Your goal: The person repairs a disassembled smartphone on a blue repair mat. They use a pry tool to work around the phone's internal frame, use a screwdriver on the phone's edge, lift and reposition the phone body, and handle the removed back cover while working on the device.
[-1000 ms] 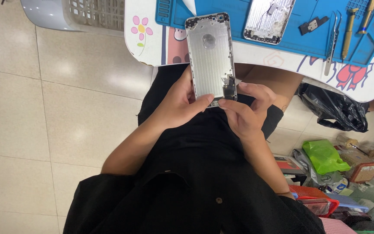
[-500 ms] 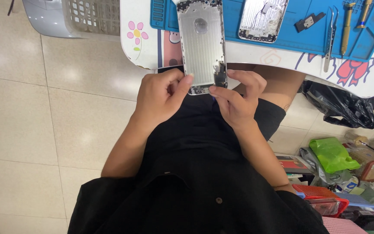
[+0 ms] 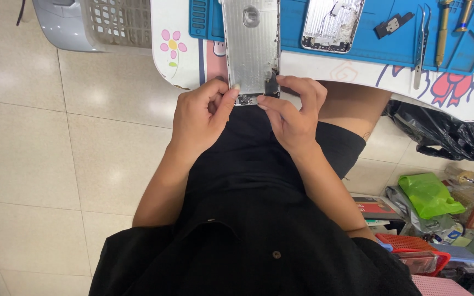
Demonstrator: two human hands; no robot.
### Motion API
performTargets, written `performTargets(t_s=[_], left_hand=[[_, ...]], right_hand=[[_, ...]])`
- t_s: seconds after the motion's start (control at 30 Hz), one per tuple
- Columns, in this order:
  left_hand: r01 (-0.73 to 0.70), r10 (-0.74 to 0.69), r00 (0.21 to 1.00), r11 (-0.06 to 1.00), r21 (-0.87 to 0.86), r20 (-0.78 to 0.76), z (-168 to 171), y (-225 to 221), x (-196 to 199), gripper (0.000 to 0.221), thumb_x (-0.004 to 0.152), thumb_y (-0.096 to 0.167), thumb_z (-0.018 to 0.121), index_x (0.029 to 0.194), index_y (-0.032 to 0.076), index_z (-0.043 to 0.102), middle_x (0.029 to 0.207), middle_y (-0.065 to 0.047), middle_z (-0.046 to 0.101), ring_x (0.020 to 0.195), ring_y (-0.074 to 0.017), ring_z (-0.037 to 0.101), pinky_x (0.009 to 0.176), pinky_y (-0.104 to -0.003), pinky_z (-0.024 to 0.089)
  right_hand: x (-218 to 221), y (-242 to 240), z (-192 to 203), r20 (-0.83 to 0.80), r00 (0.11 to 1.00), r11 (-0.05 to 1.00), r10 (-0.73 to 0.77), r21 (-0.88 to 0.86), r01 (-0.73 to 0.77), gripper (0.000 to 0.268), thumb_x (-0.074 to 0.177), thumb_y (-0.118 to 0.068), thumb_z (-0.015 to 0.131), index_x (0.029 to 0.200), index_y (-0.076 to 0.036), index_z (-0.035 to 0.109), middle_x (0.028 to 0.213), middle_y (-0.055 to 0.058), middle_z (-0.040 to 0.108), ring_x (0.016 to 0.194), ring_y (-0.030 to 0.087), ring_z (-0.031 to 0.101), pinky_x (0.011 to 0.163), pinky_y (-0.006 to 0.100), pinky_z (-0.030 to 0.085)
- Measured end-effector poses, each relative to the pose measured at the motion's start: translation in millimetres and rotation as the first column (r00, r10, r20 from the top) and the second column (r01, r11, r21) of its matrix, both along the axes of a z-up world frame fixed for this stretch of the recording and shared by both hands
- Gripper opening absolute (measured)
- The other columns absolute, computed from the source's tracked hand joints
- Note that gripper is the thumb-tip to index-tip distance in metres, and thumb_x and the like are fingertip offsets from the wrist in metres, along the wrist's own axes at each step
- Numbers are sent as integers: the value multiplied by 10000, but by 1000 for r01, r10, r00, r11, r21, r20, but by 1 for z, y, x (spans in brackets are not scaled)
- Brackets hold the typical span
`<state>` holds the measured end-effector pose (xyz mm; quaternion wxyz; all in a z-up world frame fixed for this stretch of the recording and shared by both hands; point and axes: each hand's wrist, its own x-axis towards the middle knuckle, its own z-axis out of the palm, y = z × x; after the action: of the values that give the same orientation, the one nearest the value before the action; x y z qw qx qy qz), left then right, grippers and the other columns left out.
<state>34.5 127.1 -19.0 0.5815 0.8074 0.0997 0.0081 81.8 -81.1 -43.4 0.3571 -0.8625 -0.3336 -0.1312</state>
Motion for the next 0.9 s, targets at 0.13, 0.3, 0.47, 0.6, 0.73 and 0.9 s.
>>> performTargets(t_s=[0.13,0.3,0.47,0.6,0.73,0.9], left_hand=[[4,-4,1000,1000,-28,-29,-1,-1,0,244,1044,173,669,846,36,627,591,-17,658,483,-83,630,460,-236,404],[39,-39,999,999,19,-8,2,-4,-1,241,1036,178,684,859,25,627,608,-28,662,489,-77,618,472,-237,416],[68,-69,997,996,-52,-23,14,-7,-11,205,1024,154,688,868,32,638,623,-15,674,500,-62,615,468,-223,413],[62,-64,998,993,-104,-19,25,-5,-11,193,1021,144,692,871,34,642,632,-2,679,523,-42,624,477,-206,420],[37,-31,998,994,-99,60,22,4,5,182,1039,134,673,890,31,653,651,-2,687,547,-40,643,481,-204,401],[-66,93,978,987,-147,187,22,16,25,182,1108,143,657,975,19,656,719,-11,670,640,-48,658,561,-199,443]], right_hand=[[-1,0,-3,2,1000,1000,-3,5,3,244,857,-96,930,1019,-155,757,1264,74,611,1204,285,505,1028,396,422],[-2,-6,-2,26,1000,1000,4,5,-4,225,862,-105,935,989,-158,757,1244,66,617,1189,290,509,1018,391,430],[-10,-17,2,75,997,1000,13,7,-14,213,851,-124,932,973,-192,771,1217,50,609,1154,268,513,988,393,424],[-10,-18,9,108,994,999,16,29,-19,219,850,-144,935,990,-215,783,1209,41,590,1141,257,505,984,387,423],[11,-2,22,152,988,999,-1,40,-5,215,862,-163,944,997,-224,788,1225,34,577,1165,256,473,996,379,414],[43,18,32,219,976,999,22,31,-30,194,892,-224,965,988,-224,796,1254,36,573,1207,250,446,1015,381,399]])
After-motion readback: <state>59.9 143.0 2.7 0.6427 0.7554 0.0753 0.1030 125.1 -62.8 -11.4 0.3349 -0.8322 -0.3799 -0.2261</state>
